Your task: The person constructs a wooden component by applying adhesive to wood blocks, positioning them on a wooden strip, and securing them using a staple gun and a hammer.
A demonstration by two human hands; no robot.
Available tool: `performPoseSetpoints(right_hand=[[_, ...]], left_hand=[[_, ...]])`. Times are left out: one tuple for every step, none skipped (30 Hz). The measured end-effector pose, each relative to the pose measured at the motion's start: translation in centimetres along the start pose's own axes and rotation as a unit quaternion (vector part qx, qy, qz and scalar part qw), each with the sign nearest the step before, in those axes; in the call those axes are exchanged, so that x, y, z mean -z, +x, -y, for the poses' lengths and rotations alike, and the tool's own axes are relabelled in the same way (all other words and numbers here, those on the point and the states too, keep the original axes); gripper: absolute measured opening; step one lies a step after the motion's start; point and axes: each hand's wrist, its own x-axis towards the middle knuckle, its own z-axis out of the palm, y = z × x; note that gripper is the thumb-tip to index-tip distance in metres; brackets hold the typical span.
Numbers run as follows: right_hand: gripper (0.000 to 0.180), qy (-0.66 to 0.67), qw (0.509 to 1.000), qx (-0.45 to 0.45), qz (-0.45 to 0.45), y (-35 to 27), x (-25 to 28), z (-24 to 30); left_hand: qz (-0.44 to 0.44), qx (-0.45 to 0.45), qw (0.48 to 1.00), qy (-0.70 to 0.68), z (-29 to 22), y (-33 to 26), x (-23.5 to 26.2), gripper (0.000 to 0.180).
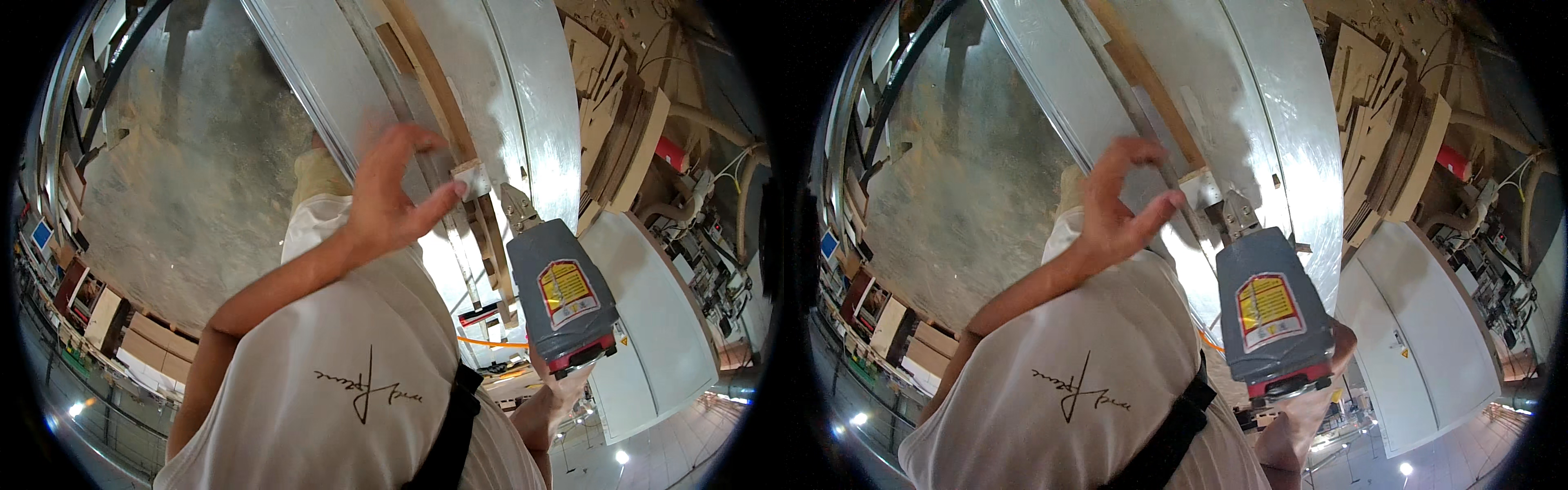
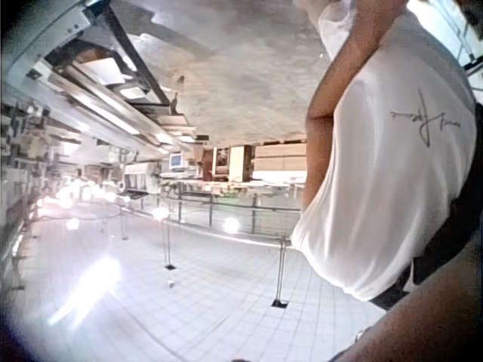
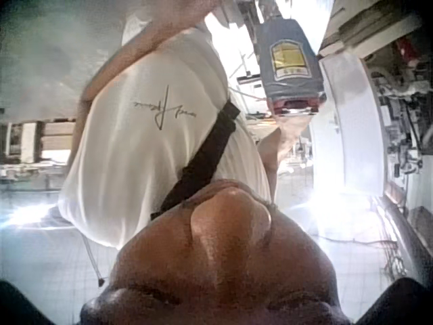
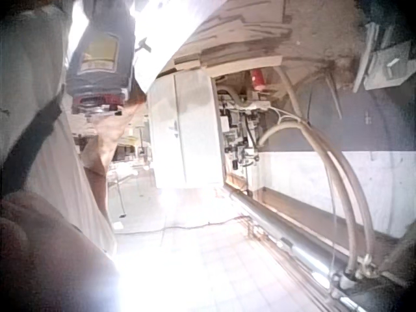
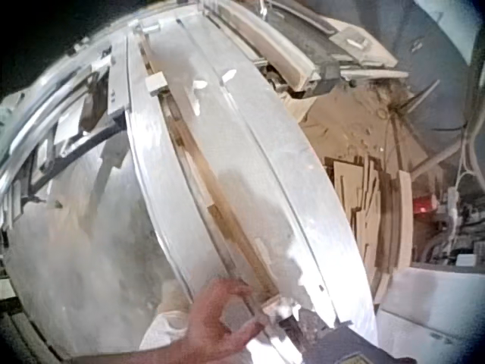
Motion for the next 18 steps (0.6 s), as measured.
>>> performPoseSetpoints(right_hand=[[0.044, 0.001, 1.000, 0.005, 0.007, 0.6, 0.0, -0.3], [0.044, 0.004, 1.000, 0.009, 0.014, 1.1, 0.1, -0.6], [0.044, 0.008, 1.000, 0.004, 0.014, 1.1, 0.0, -0.5], [0.044, 0.009, 1.000, 0.000, 0.014, 1.1, 0.0, -0.4], [0.045, 0.011, 1.000, -0.004, 0.016, 0.9, 0.0, -0.3], [0.045, 0.012, 1.000, -0.008, 0.018, 0.8, 0.1, -0.3], [0.045, 0.012, 1.000, -0.010, 0.019, 0.8, 0.1, -0.2], [0.045, 0.012, 1.000, -0.011, 0.023, 0.8, 0.2, -0.2], [0.045, 0.013, 1.000, -0.016, 0.022, 0.5, 0.3, 0.0], [0.045, 0.013, 0.999, -0.022, 0.023, 0.4, 0.3, 0.1], [0.045, 0.014, 0.999, -0.026, 0.022, 0.2, 0.2, 0.2], [0.045, 0.014, 0.999, -0.028, 0.025, 0.2, 0.3, 0.2], [0.045, 0.014, 0.999, -0.031, 0.026, 0.1, 0.3, 0.3], [0.045, 0.014, 0.999, -0.035, 0.026, 0.1, 0.3, 0.4], [0.046, 0.014, 0.999, -0.037, 0.025, 0.0, 0.4, 0.5], [0.046, 0.013, 0.999, -0.041, 0.026, 0.0, 0.4, 0.6], [0.046, 0.012, 0.999, -0.043, 0.026, -0.1, 0.5, 0.8], [0.046, 0.014, 0.999, -0.043, 0.028, -0.2, 0.5, 0.7]], left_hand=[[0.020, 0.072, 0.997, -0.027, -0.6, -0.6, -0.6, 0.045], [0.039, 0.142, 0.987, -0.057, -1.1, -1.1, -1.2, 0.044], [0.067, 0.209, 0.972, -0.087, -1.4, -1.2, -1.7, 0.042], [0.028, 0.197, 0.975, -0.102, -1.2, -1.5, -2.5, 0.036], [0.030, 0.224, 0.965, -0.130, -1.0, -1.5, -2.5, 0.033], [0.031, 0.251, 0.954, -0.158, -1.0, -1.5, -2.5, 0.031], [0.033, 0.278, 0.942, -0.187, -1.1, -1.5, -2.5, 0.028], [0.036, 0.276, 0.945, -0.173, -1.2, -1.4, -2.4, 0.027], [0.044, 0.274, 0.947, -0.159, -1.3, -1.2, -2.1, 0.026], [0.051, 0.273, 0.950, -0.145, -1.5, -1.0, -1.9, 0.025], [0.051, 0.267, 0.952, -0.140, -1.5, -0.9, -1.8, 0.025], [0.049, 0.262, 0.954, -0.136, -1.6, -0.8, -1.8, 0.025], [0.047, 0.256, 0.956, -0.131, -1.6, -0.8, -1.9, 0.025], [0.047, 0.249, 0.959, -0.129, -1.5, -0.8, -1.9, 0.025], [0.046, 0.242, 0.961, -0.128, -1.3, -0.8, -1.9, 0.025], [0.046, 0.234, 0.963, -0.126, -1.2, -0.8, -1.9, 0.025], [0.045, 0.231, 0.964, -0.126, -1.1, -0.8, -1.9, 0.025], [0.041, 0.227, 0.965, -0.122, -1.0, -0.9, -1.9, 0.025]])
